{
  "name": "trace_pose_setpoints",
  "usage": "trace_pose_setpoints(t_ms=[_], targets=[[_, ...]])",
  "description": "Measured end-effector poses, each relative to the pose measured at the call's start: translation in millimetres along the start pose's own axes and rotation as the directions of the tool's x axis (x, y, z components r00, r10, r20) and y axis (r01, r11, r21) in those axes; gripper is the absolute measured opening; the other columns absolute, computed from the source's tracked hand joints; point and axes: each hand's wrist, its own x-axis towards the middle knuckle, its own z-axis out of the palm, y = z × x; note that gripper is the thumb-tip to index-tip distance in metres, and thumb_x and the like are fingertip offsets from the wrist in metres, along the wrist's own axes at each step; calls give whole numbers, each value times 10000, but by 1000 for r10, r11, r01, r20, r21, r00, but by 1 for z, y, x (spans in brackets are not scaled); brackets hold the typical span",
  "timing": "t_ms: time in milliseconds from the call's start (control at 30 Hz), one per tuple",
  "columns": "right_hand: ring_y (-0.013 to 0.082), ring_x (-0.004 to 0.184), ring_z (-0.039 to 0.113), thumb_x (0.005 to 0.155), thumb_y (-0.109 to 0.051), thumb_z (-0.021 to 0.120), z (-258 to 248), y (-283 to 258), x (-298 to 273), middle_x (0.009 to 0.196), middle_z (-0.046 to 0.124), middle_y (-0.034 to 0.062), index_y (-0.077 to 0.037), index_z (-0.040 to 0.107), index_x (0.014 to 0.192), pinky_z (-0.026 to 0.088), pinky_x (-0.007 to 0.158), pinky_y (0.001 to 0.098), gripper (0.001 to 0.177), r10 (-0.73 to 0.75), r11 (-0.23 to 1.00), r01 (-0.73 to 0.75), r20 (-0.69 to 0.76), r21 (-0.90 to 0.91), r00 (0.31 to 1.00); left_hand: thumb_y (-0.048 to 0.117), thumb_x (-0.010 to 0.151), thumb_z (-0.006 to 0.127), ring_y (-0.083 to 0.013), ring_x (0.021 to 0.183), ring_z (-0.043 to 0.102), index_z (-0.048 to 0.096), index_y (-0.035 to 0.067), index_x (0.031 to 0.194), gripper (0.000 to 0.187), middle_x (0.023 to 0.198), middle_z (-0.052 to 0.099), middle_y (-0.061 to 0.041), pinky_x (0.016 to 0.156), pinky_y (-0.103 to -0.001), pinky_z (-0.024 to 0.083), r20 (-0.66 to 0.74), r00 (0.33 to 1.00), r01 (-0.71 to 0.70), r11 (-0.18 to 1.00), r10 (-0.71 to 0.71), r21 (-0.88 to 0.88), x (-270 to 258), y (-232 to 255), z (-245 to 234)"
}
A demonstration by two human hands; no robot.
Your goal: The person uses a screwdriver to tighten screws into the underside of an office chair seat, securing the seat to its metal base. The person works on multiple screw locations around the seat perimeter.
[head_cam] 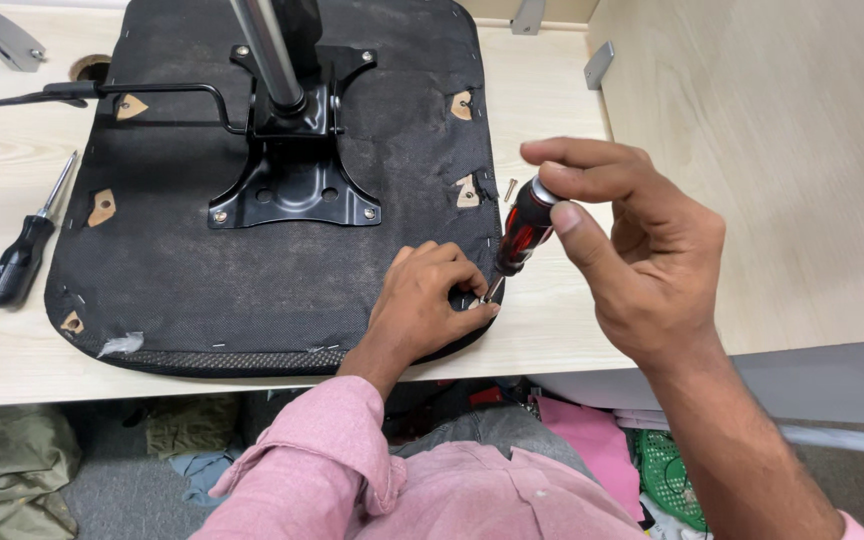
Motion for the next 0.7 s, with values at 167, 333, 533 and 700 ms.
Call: trace_pose_setpoints(t_ms=[167,333,533,700], targets=[[171,1100,665,923,-3,754,9,-3,-1,1174,667,163,-9,678,1053,579,948,313,150,-1,994,1,-5,-108,1000,307,703,866,-180,852,601,748,165,782,201,819,656,32,813,-363,403,-9,1000,-11,1000,11,0,-1,0,-1],[142,1075,638,974,4,748,12,-4,-4,1244,636,149,-19,655,1085,554,967,285,147,-47,995,46,-13,-88,999,302,707,862,-181,852,599,750,164,780,192,822,656,30,809,-364,405,7,1000,-10,1000,10,1,-1,0,-2],[132,1056,655,955,-17,699,8,-5,-7,1125,664,111,-29,638,1028,568,934,278,97,-46,994,43,-20,-101,999,285,721,838,-176,846,600,770,163,805,163,812,659,28,826,-362,403,28,1000,-5,1000,4,7,0,0,-2],[158,964,649,933,-27,794,6,-1,-5,1122,614,151,-17,644,989,592,886,318,161,13,991,-23,-78,-130,997,259,716,815,-175,854,604,790,163,856,172,812,660,22,812,-364,398,11,999,-42,999,42,-3,-1,0,-3]])
